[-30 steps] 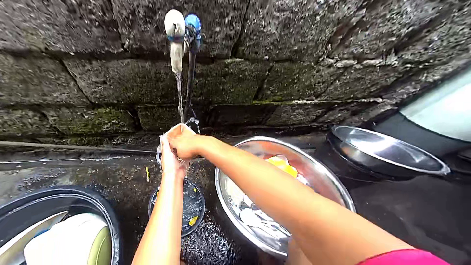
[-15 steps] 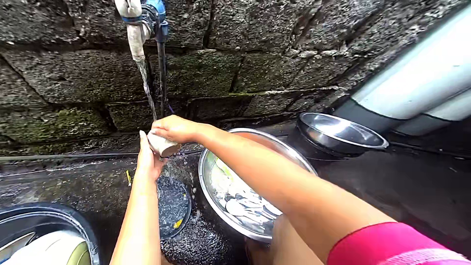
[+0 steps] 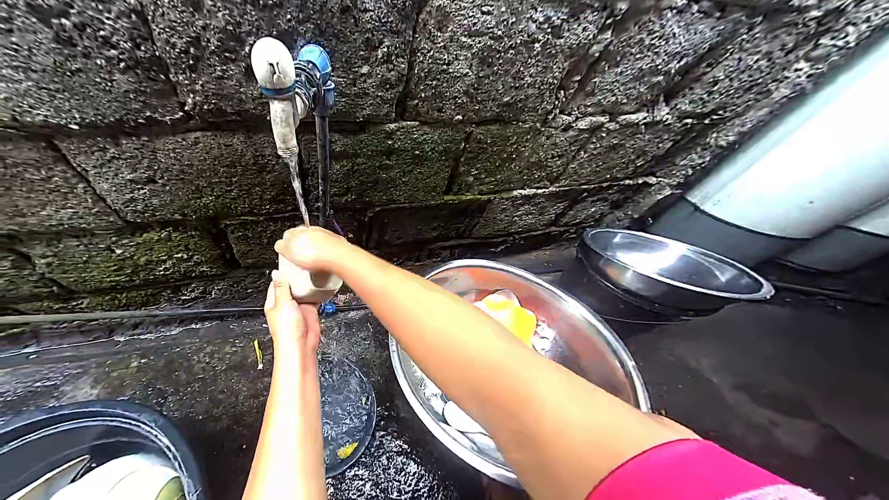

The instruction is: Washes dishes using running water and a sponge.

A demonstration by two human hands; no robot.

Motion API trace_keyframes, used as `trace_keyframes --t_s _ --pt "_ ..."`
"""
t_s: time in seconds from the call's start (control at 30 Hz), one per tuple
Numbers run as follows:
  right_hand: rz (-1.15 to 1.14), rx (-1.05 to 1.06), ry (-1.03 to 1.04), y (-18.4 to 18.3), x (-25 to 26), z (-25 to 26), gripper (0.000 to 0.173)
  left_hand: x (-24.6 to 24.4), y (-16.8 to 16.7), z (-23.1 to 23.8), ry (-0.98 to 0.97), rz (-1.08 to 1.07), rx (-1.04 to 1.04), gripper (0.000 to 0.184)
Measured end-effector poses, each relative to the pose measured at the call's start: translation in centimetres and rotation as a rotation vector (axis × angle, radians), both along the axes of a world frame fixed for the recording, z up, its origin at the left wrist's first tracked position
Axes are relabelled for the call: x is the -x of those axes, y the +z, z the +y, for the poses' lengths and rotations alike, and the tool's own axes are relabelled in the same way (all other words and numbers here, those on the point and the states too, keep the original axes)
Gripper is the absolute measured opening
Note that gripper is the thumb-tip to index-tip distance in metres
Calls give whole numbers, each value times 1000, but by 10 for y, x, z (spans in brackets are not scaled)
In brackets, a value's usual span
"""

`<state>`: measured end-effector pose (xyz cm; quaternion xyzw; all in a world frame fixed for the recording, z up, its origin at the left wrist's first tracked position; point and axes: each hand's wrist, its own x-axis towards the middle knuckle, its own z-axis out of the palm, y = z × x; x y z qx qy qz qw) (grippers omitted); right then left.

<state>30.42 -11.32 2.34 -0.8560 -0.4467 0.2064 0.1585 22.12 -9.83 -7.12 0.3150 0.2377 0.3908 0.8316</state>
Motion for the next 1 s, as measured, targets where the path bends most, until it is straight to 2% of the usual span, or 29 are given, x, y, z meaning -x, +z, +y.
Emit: trace_keyframes --t_s 0.07,0.17,0.23,0.33,0.43,0.53,0.6,0.67,0.73,0.8,0.83,0.9,0.93,1.0 --pt "234 -25 25 2 -21 2 50 0 2 -2 -14 -41 75 49" --pt "410 -182 103 -10 -30 -1 39 1 -1 -2 -20 -111 163 49" --pt "349 -204 47 -13 -30 -1 37 -2 -2 0 -31 -132 205 48" --pt "266 -98 -203 -7 -23 -5 46 -7 -2 -2 -13 -84 269 49" --pt "279 -163 -421 -8 -13 -8 51 -16 0 -2 95 23 89 48" --pt "348 -268 -551 -12 -7 -9 53 -30 -16 -6 247 122 -315 59" --pt "396 -346 -601 -17 -12 -11 54 -36 -22 -8 255 140 -443 67" --pt "517 -407 -536 -24 -21 -20 49 -37 -23 -7 154 128 -399 60" --pt "711 -413 -338 -25 -26 -34 32 -37 -19 -4 46 58 -139 49" --pt "804 -390 -131 -26 -23 -43 52 -38 -10 -3 22 6 207 48" --pt "744 -382 -85 -28 -19 -44 56 -39 -4 -6 33 44 296 44" --pt "515 -347 -77 -31 -16 -41 42 -39 -4 -11 41 125 271 39" --pt "411 -327 -69 -32 -16 -39 35 -39 -10 -11 40 174 157 42" --pt "255 -328 -83 -33 -17 -38 31 -34 -29 -4 4 243 -211 48"
